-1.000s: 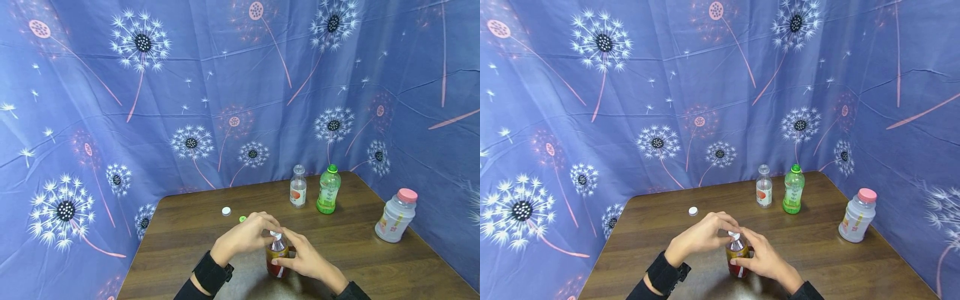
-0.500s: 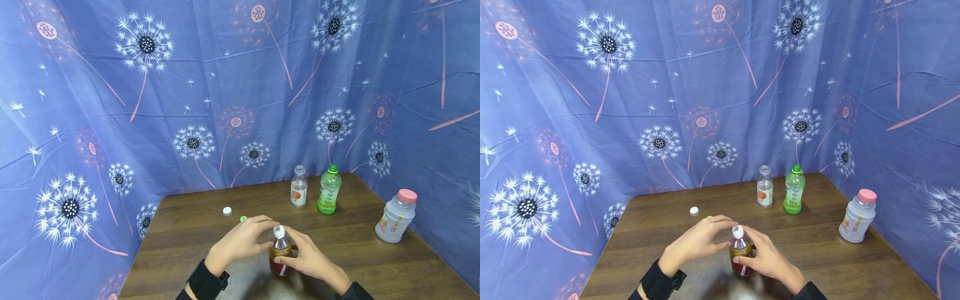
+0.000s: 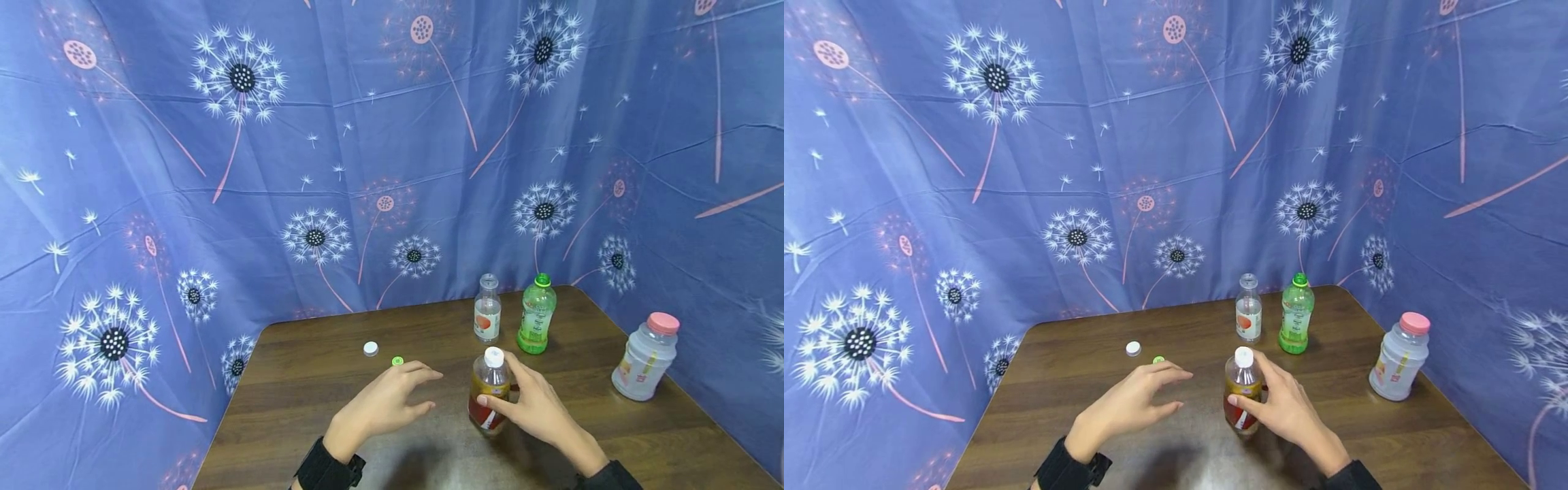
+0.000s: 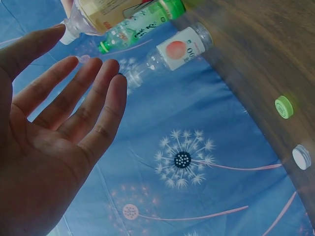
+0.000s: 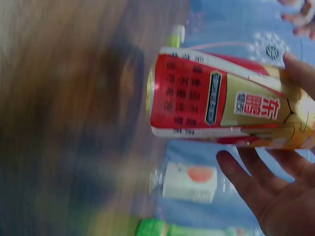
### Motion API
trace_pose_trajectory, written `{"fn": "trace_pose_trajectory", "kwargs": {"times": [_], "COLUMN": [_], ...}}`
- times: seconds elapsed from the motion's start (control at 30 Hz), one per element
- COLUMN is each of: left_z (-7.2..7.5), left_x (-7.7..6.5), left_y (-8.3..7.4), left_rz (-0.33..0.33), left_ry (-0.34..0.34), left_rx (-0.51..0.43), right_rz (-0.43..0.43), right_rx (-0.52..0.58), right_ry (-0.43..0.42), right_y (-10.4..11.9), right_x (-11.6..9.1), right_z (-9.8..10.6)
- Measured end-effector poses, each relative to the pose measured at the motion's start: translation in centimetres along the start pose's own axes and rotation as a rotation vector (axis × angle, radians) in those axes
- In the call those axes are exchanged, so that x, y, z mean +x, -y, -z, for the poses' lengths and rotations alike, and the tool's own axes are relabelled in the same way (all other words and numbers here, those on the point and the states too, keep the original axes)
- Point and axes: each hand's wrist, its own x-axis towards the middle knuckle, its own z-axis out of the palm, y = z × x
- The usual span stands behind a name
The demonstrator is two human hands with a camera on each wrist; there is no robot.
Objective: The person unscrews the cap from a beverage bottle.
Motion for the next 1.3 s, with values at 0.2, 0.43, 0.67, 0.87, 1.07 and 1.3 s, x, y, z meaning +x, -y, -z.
{"fn": "trace_pose_trajectory", "kwargs": {"times": [0.2,0.43,0.67,0.87,1.07,1.3], "left_z": [0.1,0.2,0.2,0.2,0.0,-0.2], "left_x": [-0.6,-1.7,-3.7,-5.2,-6.3,-7.5], "left_y": [0.6,1.4,2.4,3.1,3.6,4.1], "left_rz": [0.039,0.092,0.169,0.205,0.212,0.216], "left_ry": [0.034,0.035,0.020,0.015,-0.010,-0.047], "left_rx": [-0.023,-0.055,-0.073,-0.100,-0.096,-0.122], "right_rz": [-0.050,-0.065,-0.083,-0.157,-0.222,-0.291], "right_rx": [-0.096,-0.194,-0.233,-0.252,-0.261,-0.243], "right_ry": [-0.158,-0.261,-0.374,-0.398,-0.415,-0.414], "right_y": [-2.0,-3.9,-6.1,-8.0,-9.5,-11.2], "right_x": [0.7,1.8,2.7,3.4,4.5,5.9], "right_z": [2.5,5.0,7.0,8.3,9.6,10.6]}}
